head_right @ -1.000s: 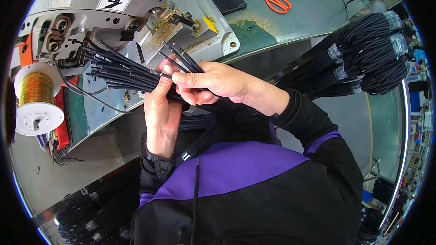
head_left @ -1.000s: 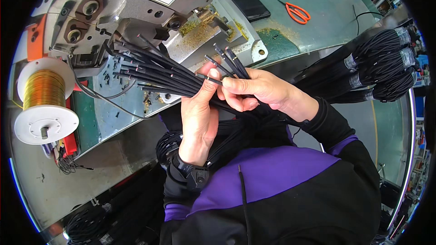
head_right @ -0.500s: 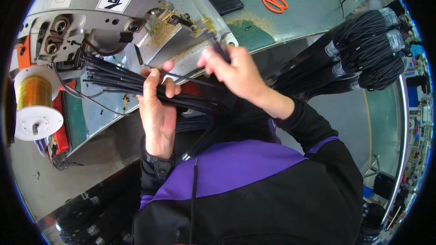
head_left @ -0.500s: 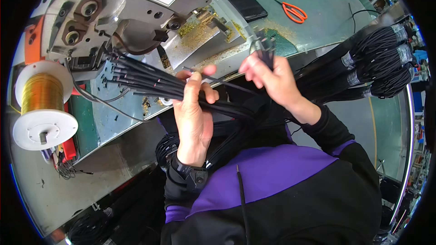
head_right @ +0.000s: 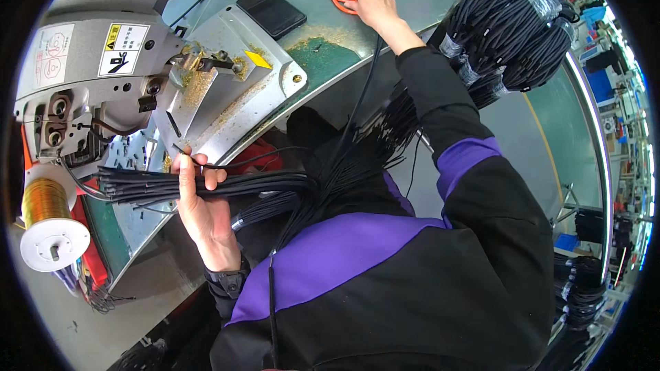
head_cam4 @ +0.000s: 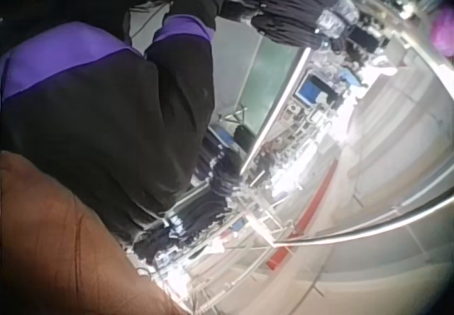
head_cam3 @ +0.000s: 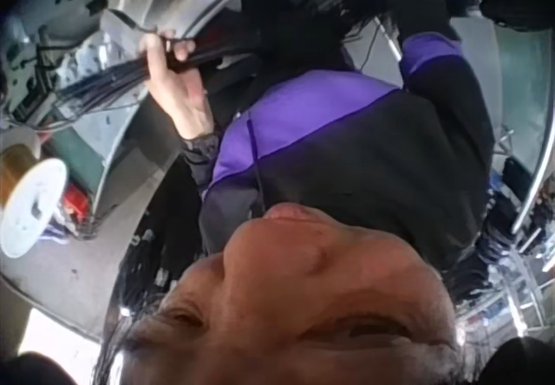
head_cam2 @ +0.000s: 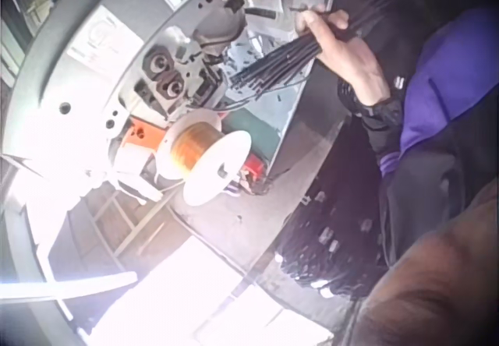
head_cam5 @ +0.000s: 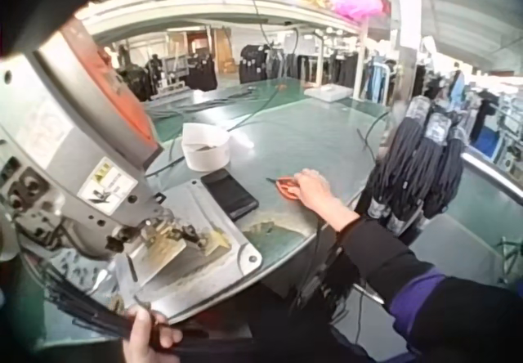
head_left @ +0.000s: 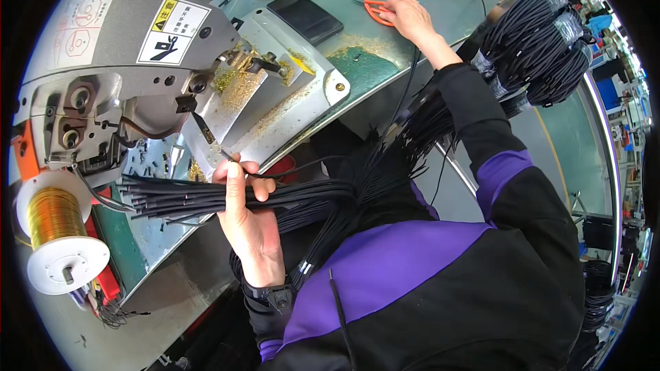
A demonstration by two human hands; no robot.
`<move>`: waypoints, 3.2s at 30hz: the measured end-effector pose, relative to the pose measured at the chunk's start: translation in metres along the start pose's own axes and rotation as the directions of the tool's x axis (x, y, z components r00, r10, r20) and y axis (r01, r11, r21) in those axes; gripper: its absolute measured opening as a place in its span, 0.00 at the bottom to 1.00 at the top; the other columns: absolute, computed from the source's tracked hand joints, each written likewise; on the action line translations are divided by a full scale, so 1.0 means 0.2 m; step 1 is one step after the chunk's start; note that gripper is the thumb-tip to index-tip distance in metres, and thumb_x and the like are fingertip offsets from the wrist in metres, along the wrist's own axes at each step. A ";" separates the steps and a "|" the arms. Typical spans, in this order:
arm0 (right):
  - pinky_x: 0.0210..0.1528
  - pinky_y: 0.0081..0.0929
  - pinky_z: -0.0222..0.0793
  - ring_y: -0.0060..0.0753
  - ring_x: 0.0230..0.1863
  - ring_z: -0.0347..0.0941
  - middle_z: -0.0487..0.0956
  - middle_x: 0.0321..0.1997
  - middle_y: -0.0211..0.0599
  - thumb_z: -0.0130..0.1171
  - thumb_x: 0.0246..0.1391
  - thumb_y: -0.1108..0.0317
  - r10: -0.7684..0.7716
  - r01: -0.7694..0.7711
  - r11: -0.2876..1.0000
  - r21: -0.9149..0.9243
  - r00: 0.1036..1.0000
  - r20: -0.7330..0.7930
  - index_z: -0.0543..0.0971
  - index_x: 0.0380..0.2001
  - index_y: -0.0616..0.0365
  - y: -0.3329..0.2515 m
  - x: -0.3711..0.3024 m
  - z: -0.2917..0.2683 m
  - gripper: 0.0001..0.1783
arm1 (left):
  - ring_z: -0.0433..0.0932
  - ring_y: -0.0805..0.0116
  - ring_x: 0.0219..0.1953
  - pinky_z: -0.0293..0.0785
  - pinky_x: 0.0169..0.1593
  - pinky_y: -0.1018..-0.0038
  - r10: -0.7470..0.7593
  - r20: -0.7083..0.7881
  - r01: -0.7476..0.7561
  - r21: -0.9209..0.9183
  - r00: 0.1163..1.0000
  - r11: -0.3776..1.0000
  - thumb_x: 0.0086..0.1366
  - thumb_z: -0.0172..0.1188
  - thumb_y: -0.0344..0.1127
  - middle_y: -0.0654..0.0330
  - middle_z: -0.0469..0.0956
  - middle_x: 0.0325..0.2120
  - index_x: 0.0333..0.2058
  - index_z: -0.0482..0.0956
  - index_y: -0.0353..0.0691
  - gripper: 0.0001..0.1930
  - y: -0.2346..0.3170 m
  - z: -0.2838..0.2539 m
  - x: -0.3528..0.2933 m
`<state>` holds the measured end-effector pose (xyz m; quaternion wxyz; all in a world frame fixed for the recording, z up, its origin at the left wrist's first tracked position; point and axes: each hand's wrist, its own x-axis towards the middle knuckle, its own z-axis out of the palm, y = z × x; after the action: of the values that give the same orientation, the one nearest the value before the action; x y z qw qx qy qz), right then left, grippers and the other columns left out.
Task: Organizing and processing bundles of black cables at an industrial workstation, including using a machine and trimming with scissors.
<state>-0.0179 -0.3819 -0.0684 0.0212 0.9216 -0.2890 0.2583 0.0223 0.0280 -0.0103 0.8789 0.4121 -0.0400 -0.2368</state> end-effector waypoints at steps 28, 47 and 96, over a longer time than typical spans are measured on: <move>0.29 0.27 0.52 0.35 0.21 0.60 0.64 0.18 0.31 0.60 0.35 0.47 -0.935 0.576 0.325 0.750 0.313 0.165 0.64 0.16 0.58 -1.33 -0.37 -0.57 0.25 | 0.66 0.75 0.18 0.66 0.28 0.76 0.109 -0.149 -0.101 0.058 0.983 0.993 0.54 0.56 0.26 0.54 0.73 0.24 0.30 0.70 0.33 0.06 0.08 -0.27 -0.17; 0.20 0.33 0.61 0.43 0.18 0.67 0.70 0.14 0.41 0.56 0.39 0.58 -0.973 0.575 0.052 0.816 -0.154 0.171 0.70 0.13 0.60 -1.80 -0.63 -0.39 0.16 | 0.65 0.75 0.19 0.66 0.29 0.77 0.107 -0.510 -0.220 -0.167 0.854 0.961 0.55 0.55 0.27 0.56 0.72 0.25 0.30 0.71 0.33 0.05 -0.01 -0.62 -0.56; 0.19 0.14 0.48 0.13 0.14 0.50 0.63 0.11 0.22 0.47 0.52 0.59 -0.469 -0.669 -0.374 0.643 0.734 0.490 0.69 0.11 0.57 -1.16 -0.34 -0.53 0.20 | 0.56 0.77 0.15 0.58 0.25 0.77 0.160 -0.007 -0.157 0.163 0.987 0.974 0.61 0.47 0.42 0.67 0.58 0.12 0.31 0.66 0.35 0.14 0.16 0.06 -0.06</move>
<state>0.0115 -0.1329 0.0145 -0.8769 0.4788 -0.0266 0.0338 0.0205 0.0424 0.0229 0.8591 0.4798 -0.0831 -0.1577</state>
